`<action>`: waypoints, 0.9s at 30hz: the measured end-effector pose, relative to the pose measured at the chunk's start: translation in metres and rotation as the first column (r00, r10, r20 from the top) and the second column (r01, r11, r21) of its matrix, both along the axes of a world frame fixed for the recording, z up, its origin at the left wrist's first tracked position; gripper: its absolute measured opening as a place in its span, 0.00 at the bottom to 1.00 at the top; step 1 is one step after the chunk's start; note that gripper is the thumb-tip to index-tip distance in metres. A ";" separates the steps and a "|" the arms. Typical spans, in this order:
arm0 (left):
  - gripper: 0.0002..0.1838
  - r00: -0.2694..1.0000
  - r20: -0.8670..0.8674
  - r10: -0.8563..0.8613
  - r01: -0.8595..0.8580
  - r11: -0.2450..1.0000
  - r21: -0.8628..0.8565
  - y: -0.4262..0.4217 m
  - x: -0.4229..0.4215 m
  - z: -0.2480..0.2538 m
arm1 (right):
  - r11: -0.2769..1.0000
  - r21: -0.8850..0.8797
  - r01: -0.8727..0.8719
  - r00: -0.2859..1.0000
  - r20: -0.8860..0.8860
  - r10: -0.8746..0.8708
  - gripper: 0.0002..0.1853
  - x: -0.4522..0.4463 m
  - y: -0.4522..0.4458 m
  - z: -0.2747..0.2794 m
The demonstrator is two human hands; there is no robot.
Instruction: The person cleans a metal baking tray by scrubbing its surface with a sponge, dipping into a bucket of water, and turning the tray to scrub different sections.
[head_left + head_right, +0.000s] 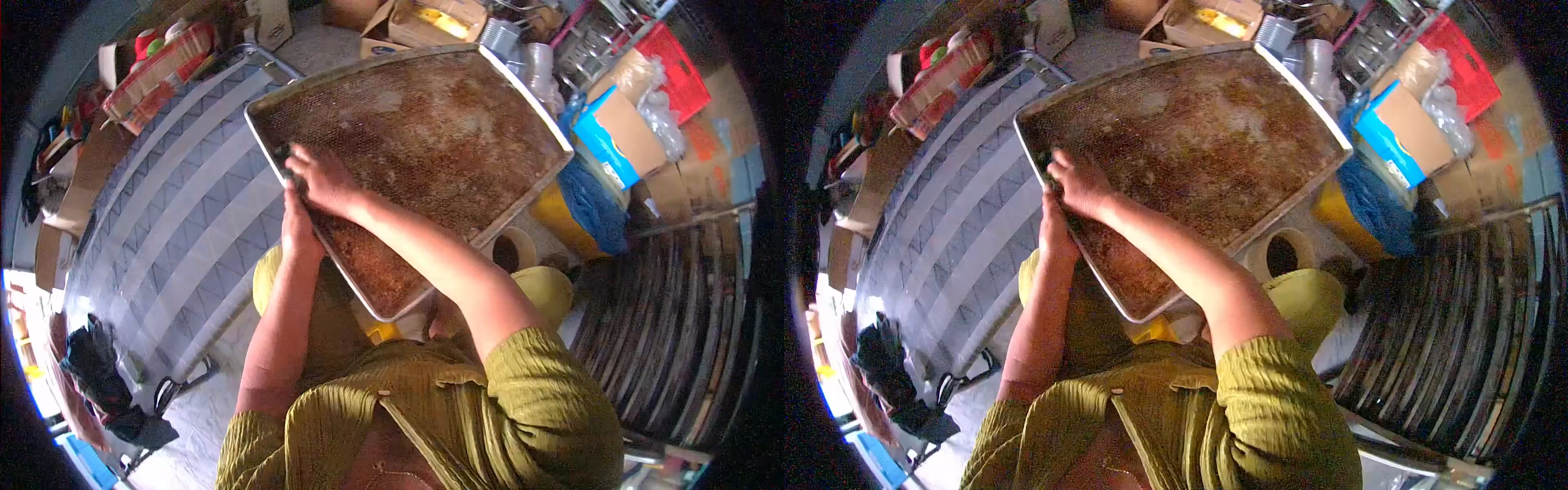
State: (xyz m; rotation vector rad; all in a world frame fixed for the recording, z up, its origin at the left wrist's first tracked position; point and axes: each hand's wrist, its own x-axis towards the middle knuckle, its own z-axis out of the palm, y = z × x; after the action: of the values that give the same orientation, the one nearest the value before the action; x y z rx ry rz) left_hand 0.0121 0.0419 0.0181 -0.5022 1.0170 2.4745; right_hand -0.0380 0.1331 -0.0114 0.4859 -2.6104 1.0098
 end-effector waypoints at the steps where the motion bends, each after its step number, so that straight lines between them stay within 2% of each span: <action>1: 0.34 0.998 -0.050 0.031 -0.034 0.997 -0.069 -0.004 -0.007 -0.028 | 0.994 -0.102 -0.025 0.996 0.084 0.034 0.20 0.009 0.001 -0.002; 3: 0.32 0.995 -0.093 0.035 -0.035 0.999 0.008 -0.004 -0.008 -0.030 | 0.987 -0.010 -0.162 0.984 0.078 0.162 0.21 0.064 0.020 0.028; 4: 0.28 0.997 -0.049 0.055 -0.050 0.995 0.090 -0.005 -0.008 -0.032 | 0.976 0.057 -0.212 0.977 0.032 0.211 0.22 0.088 0.031 0.029; 5: 0.23 0.996 -0.076 0.035 -0.021 0.984 0.176 -0.003 -0.005 -0.019 | 0.958 0.129 -0.255 0.966 -0.013 0.258 0.23 0.111 0.044 0.029; 7: 0.18 0.999 -0.034 -0.036 0.039 0.994 0.104 -0.007 -0.019 -0.047 | 0.939 0.146 -0.310 0.948 0.126 0.293 0.24 0.154 0.075 0.033; 8: 0.18 0.998 0.009 -0.065 0.064 0.996 0.063 -0.008 -0.019 -0.042 | 0.948 0.170 -0.270 0.960 0.116 0.253 0.24 0.162 0.089 0.038; 9: 0.18 0.993 0.048 -0.105 0.104 0.994 0.025 -0.008 -0.016 -0.038 | 0.934 0.228 -0.276 0.951 0.206 0.231 0.24 0.173 0.106 0.044; 10: 0.18 0.994 0.009 -0.105 0.106 0.992 -0.070 -0.010 -0.021 -0.049 | 0.920 0.281 -0.273 0.937 0.294 0.189 0.24 0.186 0.125 0.050; 11: 0.19 0.993 -0.035 -0.114 0.107 0.981 -0.161 -0.016 -0.030 -0.072 | 0.929 0.311 -0.202 0.954 0.279 0.113 0.24 0.191 0.142 0.049; 12: 0.19 0.990 -0.044 -0.137 0.130 0.981 -0.141 -0.031 -0.048 -0.108 | 0.930 0.358 -0.085 0.963 0.267 -0.015 0.24 0.186 0.155 0.040; 13: 0.20 0.970 0.055 -0.236 0.233 0.970 0.062 -0.016 -0.018 -0.039 | 0.916 0.399 0.033 0.957 0.250 -0.143 0.24 0.185 0.168 0.033; 15: 0.22 0.934 -0.148 -0.325 0.329 0.944 0.007 -0.021 -0.027 -0.056 | 0.899 0.281 0.336 0.840 0.344 -0.421 0.27 0.187 0.183 0.021; 17: 0.21 0.955 -0.140 -0.262 0.238 0.957 -0.167 -0.016 -0.021 -0.043 | 0.924 0.005 0.383 0.802 0.495 -0.335 0.34 0.201 0.190 0.044; 18: 0.21 0.946 -0.160 -0.283 0.255 0.951 -0.176 -0.015 -0.019 -0.038 | 0.931 -0.097 0.352 0.842 0.467 -0.270 0.37 0.207 0.185 0.055; 19: 0.20 0.942 -0.159 -0.294 0.279 0.954 -0.111 -0.014 -0.015 -0.036 | 0.929 -0.196 0.315 0.878 0.433 -0.206 0.41 0.214 0.178 0.061; 20: 0.20 0.939 -0.156 -0.307 0.303 0.952 -0.049 -0.013 -0.010 -0.032 | 0.944 -0.195 0.267 0.927 0.321 -0.196 0.43 0.214 0.176 0.057; 21: 0.20 0.929 -0.167 -0.330 0.324 0.944 -0.061 -0.016 -0.009 -0.034 | 0.936 -0.205 0.286 0.926 0.309 -0.215 0.43 0.215 0.178 0.052; 23: 0.20 0.899 -0.254 -0.356 0.347 0.934 -0.081 -0.014 -0.010 -0.029 | 0.900 -0.339 0.274 0.953 0.223 -0.206 0.42 0.215 0.181 0.052; 24: 0.21 0.899 -0.267 -0.349 0.309 0.934 -0.180 -0.013 -0.006 -0.026 | 0.856 0.002 0.516 0.824 0.271 -0.498 0.42 0.212 0.185 0.051; 25: 0.21 0.888 -0.280 -0.365 0.322 0.928 -0.190 -0.011 -0.006 -0.024 | 0.847 -0.011 0.531 0.820 0.259 -0.510 0.42 0.212 0.191 0.048; 27: 0.20 0.905 -0.236 -0.354 0.341 0.935 -0.094 -0.012 -0.008 -0.030 | 0.655 0.101 0.749 0.609 0.283 -0.741 0.40 0.215 0.202 0.044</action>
State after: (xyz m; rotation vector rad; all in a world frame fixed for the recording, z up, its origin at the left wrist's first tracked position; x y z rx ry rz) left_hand 0.0044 0.0303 -0.0119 -0.0122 1.1546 2.2275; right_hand 0.1772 0.3347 0.0328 -0.8093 -2.6017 0.8388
